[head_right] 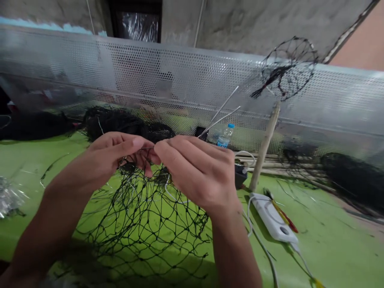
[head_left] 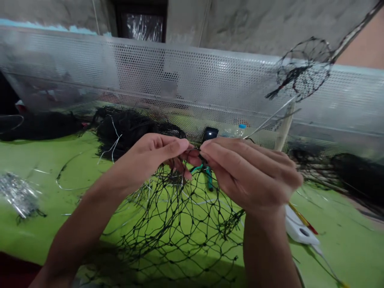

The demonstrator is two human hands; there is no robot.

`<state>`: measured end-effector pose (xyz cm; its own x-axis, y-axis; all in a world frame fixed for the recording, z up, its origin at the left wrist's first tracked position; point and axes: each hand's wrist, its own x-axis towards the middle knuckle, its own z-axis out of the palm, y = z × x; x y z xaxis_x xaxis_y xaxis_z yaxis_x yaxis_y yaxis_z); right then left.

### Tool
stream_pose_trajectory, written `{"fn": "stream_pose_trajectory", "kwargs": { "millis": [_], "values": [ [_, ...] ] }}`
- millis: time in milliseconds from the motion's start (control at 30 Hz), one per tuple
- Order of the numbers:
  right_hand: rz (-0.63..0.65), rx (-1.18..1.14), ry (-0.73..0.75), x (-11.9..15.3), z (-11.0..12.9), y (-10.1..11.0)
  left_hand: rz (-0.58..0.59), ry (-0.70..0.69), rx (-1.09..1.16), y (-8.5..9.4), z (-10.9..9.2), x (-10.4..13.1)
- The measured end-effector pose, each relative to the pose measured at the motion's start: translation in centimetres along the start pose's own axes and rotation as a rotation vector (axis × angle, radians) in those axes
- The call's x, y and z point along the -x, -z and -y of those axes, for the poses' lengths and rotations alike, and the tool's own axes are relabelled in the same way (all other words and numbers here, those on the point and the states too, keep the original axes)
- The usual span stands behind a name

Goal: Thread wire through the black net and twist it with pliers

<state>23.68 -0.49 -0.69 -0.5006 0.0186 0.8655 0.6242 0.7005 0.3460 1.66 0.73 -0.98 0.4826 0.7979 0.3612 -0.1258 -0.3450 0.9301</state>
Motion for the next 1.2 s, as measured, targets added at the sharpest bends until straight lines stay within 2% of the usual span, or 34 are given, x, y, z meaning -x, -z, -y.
{"fn": "stream_pose_trajectory", "kwargs": {
  "millis": [167,367,467,600,700,900,1000,1100,1133,1200],
  "values": [
    [-0.042,0.013,0.111,0.0,0.1,-0.5,0.024,0.065,0.079,0.2,0.1,-0.5],
    [-0.023,-0.026,0.113,0.3,0.1,-0.9,0.040,0.086,0.131,0.7,0.0,-0.7],
    [-0.028,-0.014,0.094,0.4,-0.2,-1.2,0.002,0.054,0.129,0.7,0.3,-0.9],
    [0.018,-0.003,0.002,0.1,0.0,-1.3,-0.065,-0.071,0.084,0.6,0.7,-1.0],
    [0.045,-0.011,-0.080,-0.4,0.6,-1.3,-0.150,-0.175,-0.112,0.4,0.6,-0.6],
    [0.057,-0.070,-0.236,-0.9,1.1,-1.5,-0.316,-0.471,-0.750,-0.2,0.7,0.3],
    [0.085,-0.154,-0.313,-0.8,0.5,-1.8,-0.378,-0.702,-1.064,-0.2,1.4,0.0],
    [0.104,-0.240,-0.362,-0.5,-0.1,-2.2,-0.384,-0.906,-1.308,0.0,2.1,-0.6],
    [0.108,-0.244,-0.358,-0.4,-0.3,-2.3,-0.384,-0.899,-1.311,0.1,2.3,-0.8],
    [0.120,-0.206,-0.298,-0.2,-0.6,-2.5,-0.372,-0.733,-1.133,0.3,2.4,-1.1]
  ]
}}
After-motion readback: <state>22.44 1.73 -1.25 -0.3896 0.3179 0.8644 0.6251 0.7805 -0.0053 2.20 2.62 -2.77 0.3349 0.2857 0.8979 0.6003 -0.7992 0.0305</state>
